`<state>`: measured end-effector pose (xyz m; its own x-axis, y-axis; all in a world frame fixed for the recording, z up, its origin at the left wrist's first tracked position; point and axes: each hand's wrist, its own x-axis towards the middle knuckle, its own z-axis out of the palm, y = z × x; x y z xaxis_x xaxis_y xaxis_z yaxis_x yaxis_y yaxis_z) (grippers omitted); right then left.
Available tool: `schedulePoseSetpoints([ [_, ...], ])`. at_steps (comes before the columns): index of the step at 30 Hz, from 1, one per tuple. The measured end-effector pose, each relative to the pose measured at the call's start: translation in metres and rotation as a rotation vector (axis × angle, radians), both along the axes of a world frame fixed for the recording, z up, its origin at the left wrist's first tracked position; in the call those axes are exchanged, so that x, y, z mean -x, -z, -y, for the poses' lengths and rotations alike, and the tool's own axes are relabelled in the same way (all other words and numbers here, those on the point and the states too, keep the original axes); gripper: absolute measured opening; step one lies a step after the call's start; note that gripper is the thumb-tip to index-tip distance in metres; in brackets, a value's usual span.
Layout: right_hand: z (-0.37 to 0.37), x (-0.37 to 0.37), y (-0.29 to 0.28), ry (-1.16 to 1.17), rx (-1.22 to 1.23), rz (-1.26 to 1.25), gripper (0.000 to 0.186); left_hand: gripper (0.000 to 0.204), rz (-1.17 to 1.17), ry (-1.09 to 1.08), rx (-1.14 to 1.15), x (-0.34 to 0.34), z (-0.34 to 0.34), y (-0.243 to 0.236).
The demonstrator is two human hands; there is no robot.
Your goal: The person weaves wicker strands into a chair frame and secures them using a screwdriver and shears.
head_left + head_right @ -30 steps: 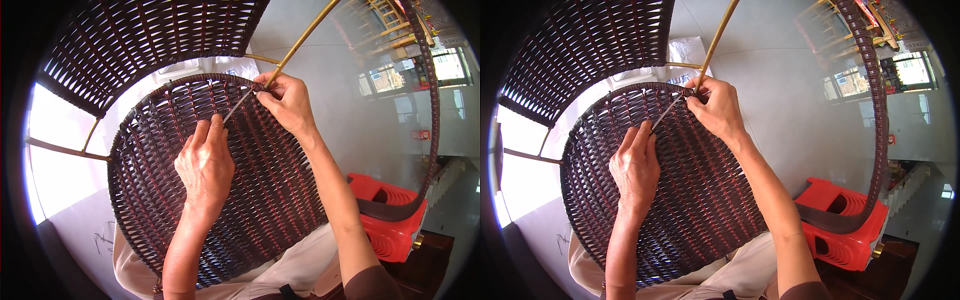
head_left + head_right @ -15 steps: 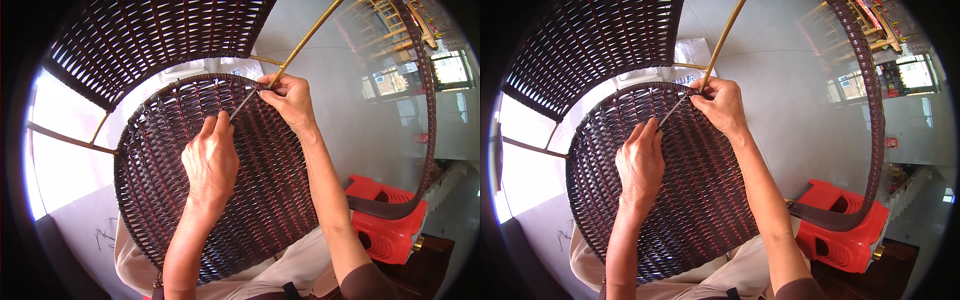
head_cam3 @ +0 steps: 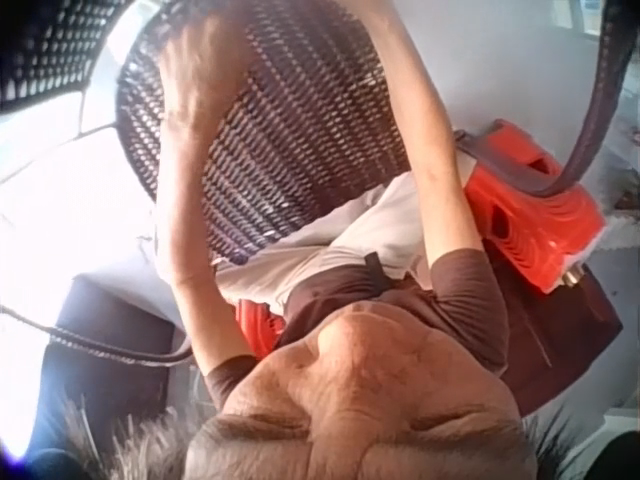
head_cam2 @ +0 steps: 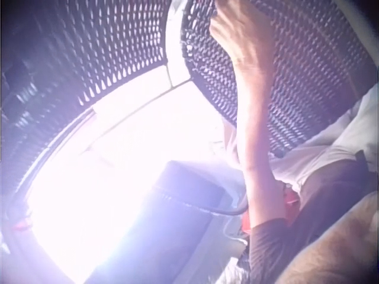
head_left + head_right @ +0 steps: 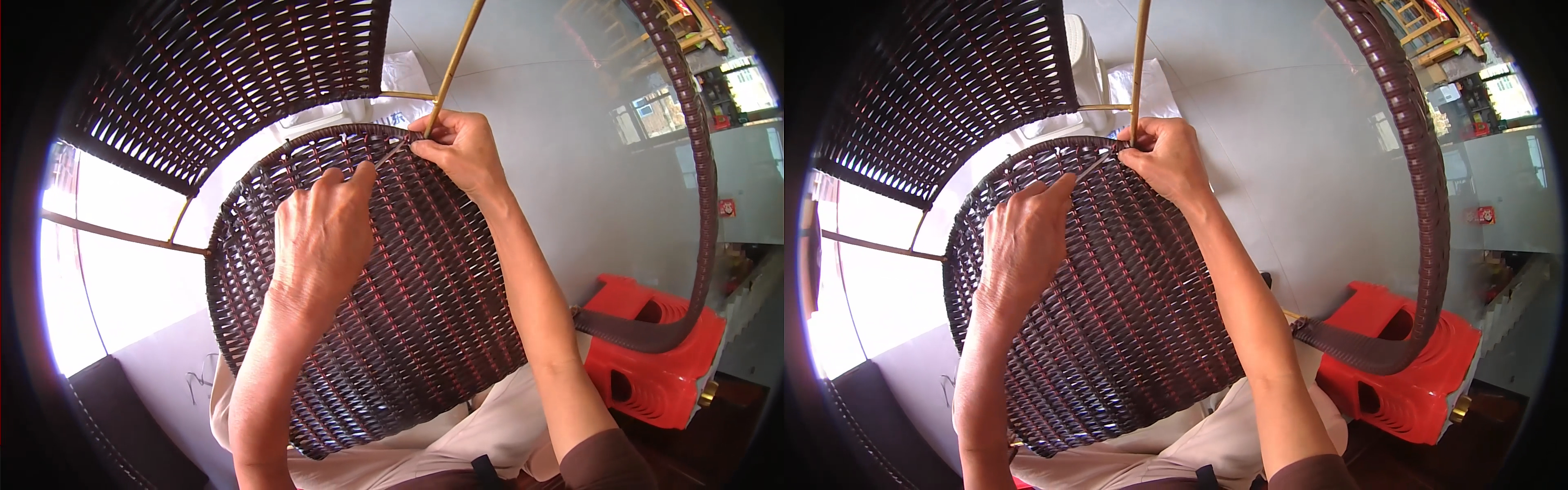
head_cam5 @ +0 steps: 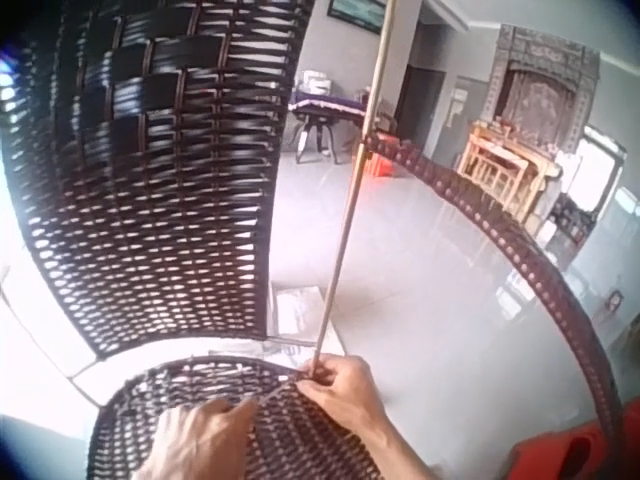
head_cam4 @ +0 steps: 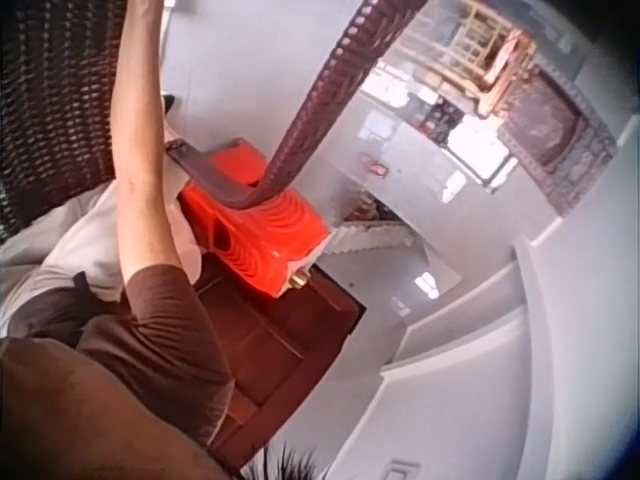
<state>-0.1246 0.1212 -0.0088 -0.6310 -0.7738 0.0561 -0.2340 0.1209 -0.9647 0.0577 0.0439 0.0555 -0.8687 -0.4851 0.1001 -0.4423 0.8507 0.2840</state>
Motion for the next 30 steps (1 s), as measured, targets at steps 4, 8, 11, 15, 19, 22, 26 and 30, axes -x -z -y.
schedulePoseSetpoints([
  [4,0.001,-0.001,0.002,-0.012,0.011,0.036,0.019,0.01,0.005,0.1,0.066,0.001,0.006,-0.008],
  [8,0.001,0.0,0.004,-0.03,0.05,0.016,0.02,0.007,-0.017,0.2,0.15,0.007,0.014,-0.015],
  [11,0.0,0.003,0.005,-0.041,0.045,0.054,0.02,0.009,0.053,0.215,0.161,0.017,0.019,-0.021],
  [15,0.002,0.002,0.005,-0.03,0.033,0.028,0.02,0.009,0.143,0.252,0.215,0.02,0.016,-0.031],
  [19,0.002,0.003,0.008,-0.053,0.059,0.055,0.02,0.005,0.24,0.341,0.331,0.025,0.011,-0.036],
  [22,0.0,0.005,0.007,-0.063,0.09,0.075,0.02,0.002,0.289,0.42,0.45,0.031,0.011,-0.035],
  [26,0.001,0.005,0.007,-0.098,0.106,0.146,0.019,0.006,0.366,0.527,0.563,0.029,0.02,-0.037],
  [30,0.003,0.005,0.012,-0.094,0.123,0.133,0.02,0.031,0.351,0.465,0.612,0.025,0.001,-0.035],
])
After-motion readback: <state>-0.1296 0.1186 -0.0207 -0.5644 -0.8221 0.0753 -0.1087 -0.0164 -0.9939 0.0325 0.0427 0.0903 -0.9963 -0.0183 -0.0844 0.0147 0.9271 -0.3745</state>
